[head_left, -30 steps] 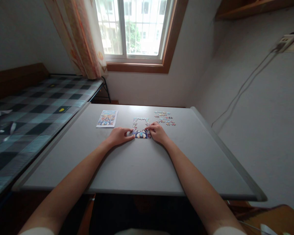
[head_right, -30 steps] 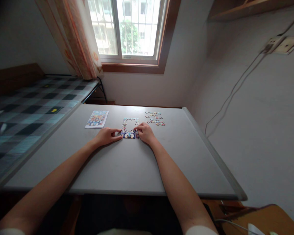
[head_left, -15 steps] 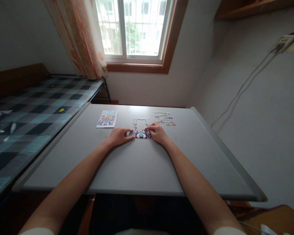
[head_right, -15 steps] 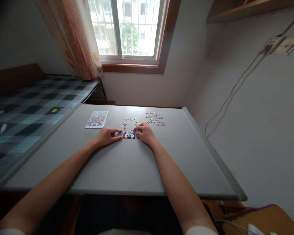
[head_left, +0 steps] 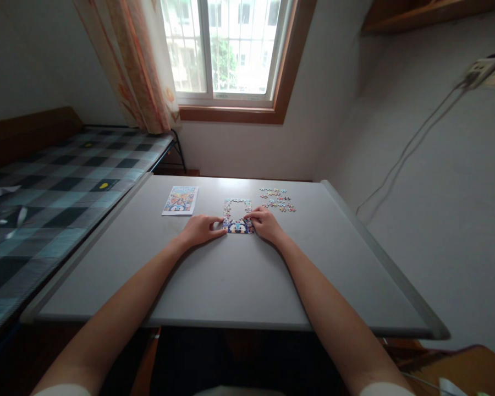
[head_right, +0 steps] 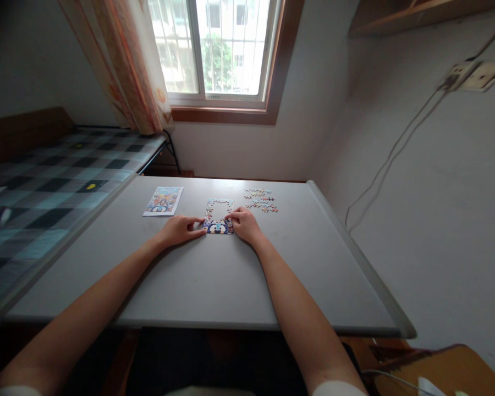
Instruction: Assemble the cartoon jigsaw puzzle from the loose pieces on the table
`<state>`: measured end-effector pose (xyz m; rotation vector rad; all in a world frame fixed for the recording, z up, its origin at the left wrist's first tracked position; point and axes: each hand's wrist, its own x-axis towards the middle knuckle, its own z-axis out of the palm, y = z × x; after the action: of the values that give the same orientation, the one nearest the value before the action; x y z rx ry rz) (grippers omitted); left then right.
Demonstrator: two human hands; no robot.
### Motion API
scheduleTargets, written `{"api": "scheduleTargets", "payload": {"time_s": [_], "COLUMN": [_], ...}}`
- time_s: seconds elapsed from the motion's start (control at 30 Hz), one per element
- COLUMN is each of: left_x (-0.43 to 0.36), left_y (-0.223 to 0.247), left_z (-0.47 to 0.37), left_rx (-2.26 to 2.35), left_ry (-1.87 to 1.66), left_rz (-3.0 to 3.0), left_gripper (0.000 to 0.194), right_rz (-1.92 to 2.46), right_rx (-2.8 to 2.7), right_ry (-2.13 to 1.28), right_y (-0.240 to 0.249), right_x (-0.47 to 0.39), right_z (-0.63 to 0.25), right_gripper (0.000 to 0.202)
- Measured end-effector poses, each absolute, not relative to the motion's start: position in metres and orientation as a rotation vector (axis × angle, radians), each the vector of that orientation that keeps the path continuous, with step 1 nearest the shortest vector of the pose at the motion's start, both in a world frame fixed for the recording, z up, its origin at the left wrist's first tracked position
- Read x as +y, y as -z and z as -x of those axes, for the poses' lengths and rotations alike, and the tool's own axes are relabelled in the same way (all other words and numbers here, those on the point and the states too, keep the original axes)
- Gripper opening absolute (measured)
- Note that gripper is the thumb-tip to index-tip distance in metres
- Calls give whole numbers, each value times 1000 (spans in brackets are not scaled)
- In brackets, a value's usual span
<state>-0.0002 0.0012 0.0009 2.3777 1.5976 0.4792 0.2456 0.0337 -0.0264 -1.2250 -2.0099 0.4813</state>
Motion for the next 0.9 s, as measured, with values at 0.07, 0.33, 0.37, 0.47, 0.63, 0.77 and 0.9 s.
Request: {"api": "scheduleTargets", "payload": {"time_s": [0.07,0.33,0.37,0.47,0.63,0.77,0.9], "left_x": [1,2,2,2,2,2,2], "left_y": [-1,0,0,-1,-1,-1,0], "left_z": [0,1,1,0,0,1,1], "left_rx": [1605,1588,1590,1595,1587,1585,1579], "left_ry": [-473,-477,-476,-471,-469,-471,-468], "left_rz": [-2380,-2390,-2388,-2379,-2387,-2390,-2393], "left_gripper": [50,51,51,51,50,50,52], "right_rz": [1224,1228,1230,1237,1244,1252,1249], "right_rx": [-2009,-2009,-2009,-1993,-1921,-1883,-1892], "right_ry": [-482,-490,-489,-483,-554,-583,-572], "right_y": [26,27,27,27,23,22,22], "right_x": [34,34,34,34,34,34,34], "right_z": [-246,-246,-246,-246,-247,-247,-247], "right_gripper": [31,30,30,32,42,45,44]}}
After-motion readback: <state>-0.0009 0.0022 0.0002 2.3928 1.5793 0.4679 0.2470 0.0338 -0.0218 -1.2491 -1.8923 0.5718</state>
